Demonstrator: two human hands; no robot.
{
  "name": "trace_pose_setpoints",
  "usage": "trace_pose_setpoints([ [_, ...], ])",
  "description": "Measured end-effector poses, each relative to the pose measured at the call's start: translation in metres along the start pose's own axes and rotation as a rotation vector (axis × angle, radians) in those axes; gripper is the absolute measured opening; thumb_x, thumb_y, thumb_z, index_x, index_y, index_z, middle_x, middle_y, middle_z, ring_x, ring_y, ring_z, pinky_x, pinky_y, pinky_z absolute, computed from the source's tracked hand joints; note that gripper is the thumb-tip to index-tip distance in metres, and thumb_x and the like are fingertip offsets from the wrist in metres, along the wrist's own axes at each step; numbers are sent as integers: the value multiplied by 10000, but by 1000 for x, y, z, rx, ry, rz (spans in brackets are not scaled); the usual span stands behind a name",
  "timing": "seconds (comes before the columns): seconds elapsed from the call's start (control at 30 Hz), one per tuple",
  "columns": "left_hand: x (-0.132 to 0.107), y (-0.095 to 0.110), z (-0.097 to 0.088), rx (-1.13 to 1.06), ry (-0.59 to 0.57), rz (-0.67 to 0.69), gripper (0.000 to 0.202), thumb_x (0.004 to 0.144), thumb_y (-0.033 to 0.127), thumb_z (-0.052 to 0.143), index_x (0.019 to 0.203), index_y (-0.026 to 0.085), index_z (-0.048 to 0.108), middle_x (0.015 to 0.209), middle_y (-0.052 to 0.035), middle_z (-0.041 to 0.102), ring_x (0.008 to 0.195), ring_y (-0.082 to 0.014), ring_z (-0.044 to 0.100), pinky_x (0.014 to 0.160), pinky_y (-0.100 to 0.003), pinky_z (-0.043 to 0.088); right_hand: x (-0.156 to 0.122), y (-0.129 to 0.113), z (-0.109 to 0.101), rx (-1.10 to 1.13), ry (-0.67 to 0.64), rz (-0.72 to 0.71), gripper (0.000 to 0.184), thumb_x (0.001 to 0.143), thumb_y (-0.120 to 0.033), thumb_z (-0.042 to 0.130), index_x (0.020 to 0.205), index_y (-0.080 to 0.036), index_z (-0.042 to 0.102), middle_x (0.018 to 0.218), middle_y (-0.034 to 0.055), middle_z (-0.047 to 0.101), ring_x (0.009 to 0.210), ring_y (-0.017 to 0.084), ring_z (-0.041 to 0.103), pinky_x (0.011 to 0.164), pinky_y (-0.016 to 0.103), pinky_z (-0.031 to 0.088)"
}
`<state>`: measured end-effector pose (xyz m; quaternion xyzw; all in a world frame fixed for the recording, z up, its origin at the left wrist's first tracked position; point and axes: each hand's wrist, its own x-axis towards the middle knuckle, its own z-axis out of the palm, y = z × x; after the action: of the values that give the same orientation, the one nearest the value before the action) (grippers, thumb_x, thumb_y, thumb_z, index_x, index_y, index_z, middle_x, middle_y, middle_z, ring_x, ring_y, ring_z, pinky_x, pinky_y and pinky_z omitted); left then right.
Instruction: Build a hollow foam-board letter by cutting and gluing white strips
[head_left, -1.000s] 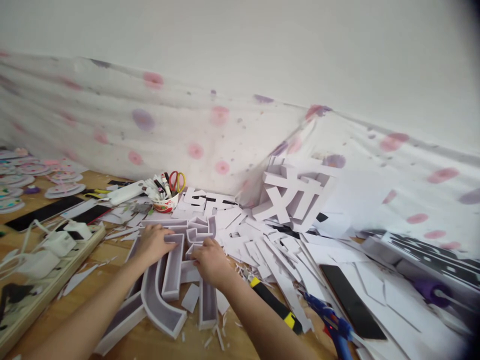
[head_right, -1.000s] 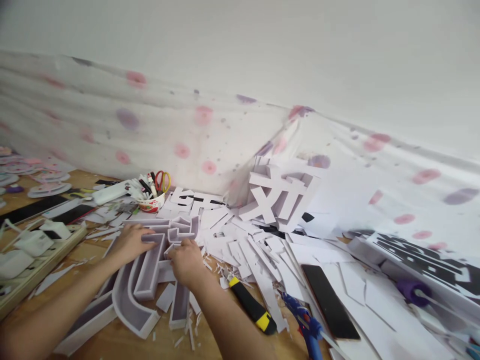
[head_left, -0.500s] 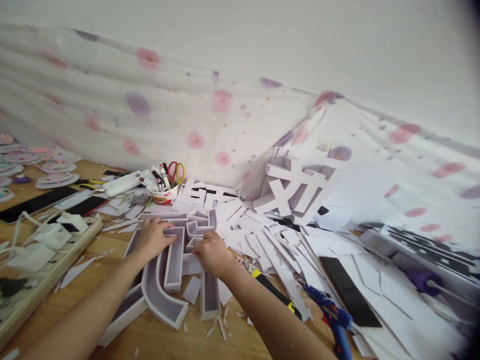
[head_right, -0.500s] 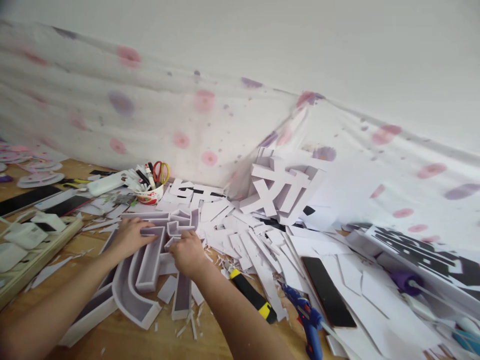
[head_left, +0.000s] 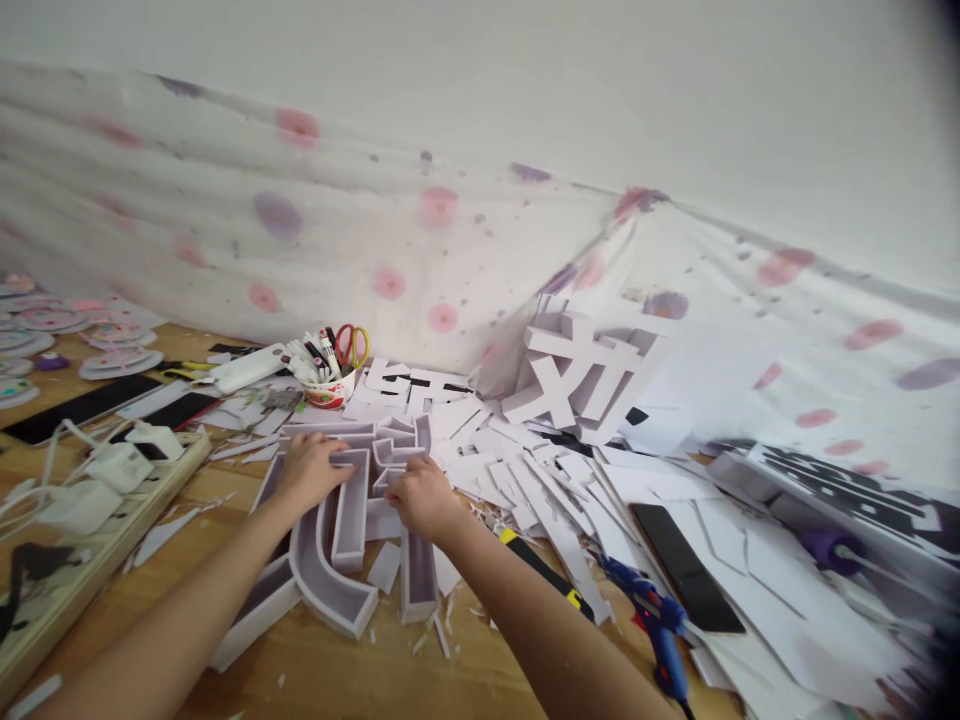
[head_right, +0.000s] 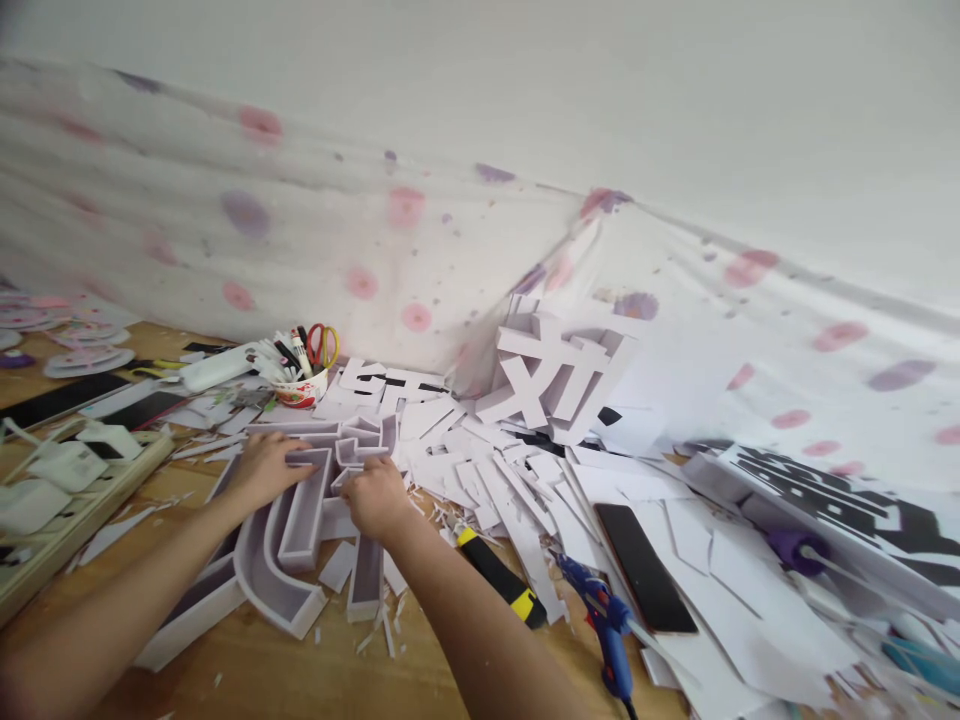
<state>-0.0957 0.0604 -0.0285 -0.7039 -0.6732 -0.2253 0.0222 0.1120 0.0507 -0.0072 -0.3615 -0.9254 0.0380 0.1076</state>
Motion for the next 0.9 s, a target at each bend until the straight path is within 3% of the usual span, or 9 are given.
trace_pose_setpoints([
  [0.2, -2, 6, -14, -16, 60, 13, 288, 644, 361, 674, 868, 195, 743, 787, -91, 627, 862, -287, 528, 829, -398, 422, -15, -8, -6, 84, 77, 15, 194, 770, -107, 551, 828, -212, 704, 785, 28, 702, 807, 200, 547, 758, 306, 396],
  [0.3, -5, 11, -32, -19, 129, 24, 299, 679, 401, 651, 902, 219, 734, 801, -76, 618, 880, -270, 509, 839, -376, 415, -35, -8, -15, 346, 369, 75, 195, 803, -134, 522, 920, -219, 653, 861, 30, 670, 870, 192, 539, 796, 312, 415],
  [0.37, -8, 18, -47, -12, 233, 62, 300, 699, 427, 637, 911, 235, 727, 795, -66, 607, 896, -266, 491, 846, -373, 411, -48, -3, -21, 458, 599, 222, 124, 821, -200, 515, 901, -212, 608, 873, 48, 619, 868, 199, 527, 787, 341, 429],
  [0.47, -11, 33, -68, -9, 415, 153, 257, 716, 408, 638, 900, 250, 725, 800, -64, 599, 890, -262, 473, 844, -383, 412, -60, 11, -24, 560, 752, 407, 242, 796, -306, 567, 1010, -206, 518, 930, 59, 550, 862, 199, 514, 783, 370, 447],
  [0.57, -13, 47, -80, -5, 497, 159, 220, 717, 391, 650, 872, 253, 726, 786, -65, 594, 894, -263, 466, 839, -386, 414, -65, 22, -19, 685, 784, 484, 470, 766, -388, 608, 1149, -213, 399, 1026, 75, 505, 919, 203, 523, 824, 397, 459],
  [0.7, -16, 55, -82, 12, 503, 180, 209, 721, 387, 649, 869, 261, 725, 781, -62, 598, 894, -260, 468, 843, -403, 419, -67, 28, -10, 779, 789, 541, 560, 748, -445, 620, 1179, -235, 330, 1048, 70, 499, 950, 208, 535, 883, 436, 445],
  [0.9, -21, 54, -82, 52, 534, 181, 220, 729, 416, 643, 875, 272, 721, 758, -48, 586, 865, -242, 485, 835, -397, 423, -71, 28, -3, 928, 690, 531, 759, 749, -478, 621, 1325, -249, 183, 1103, 87, 496, 970, 218, 554, 896, 457, 448],
])
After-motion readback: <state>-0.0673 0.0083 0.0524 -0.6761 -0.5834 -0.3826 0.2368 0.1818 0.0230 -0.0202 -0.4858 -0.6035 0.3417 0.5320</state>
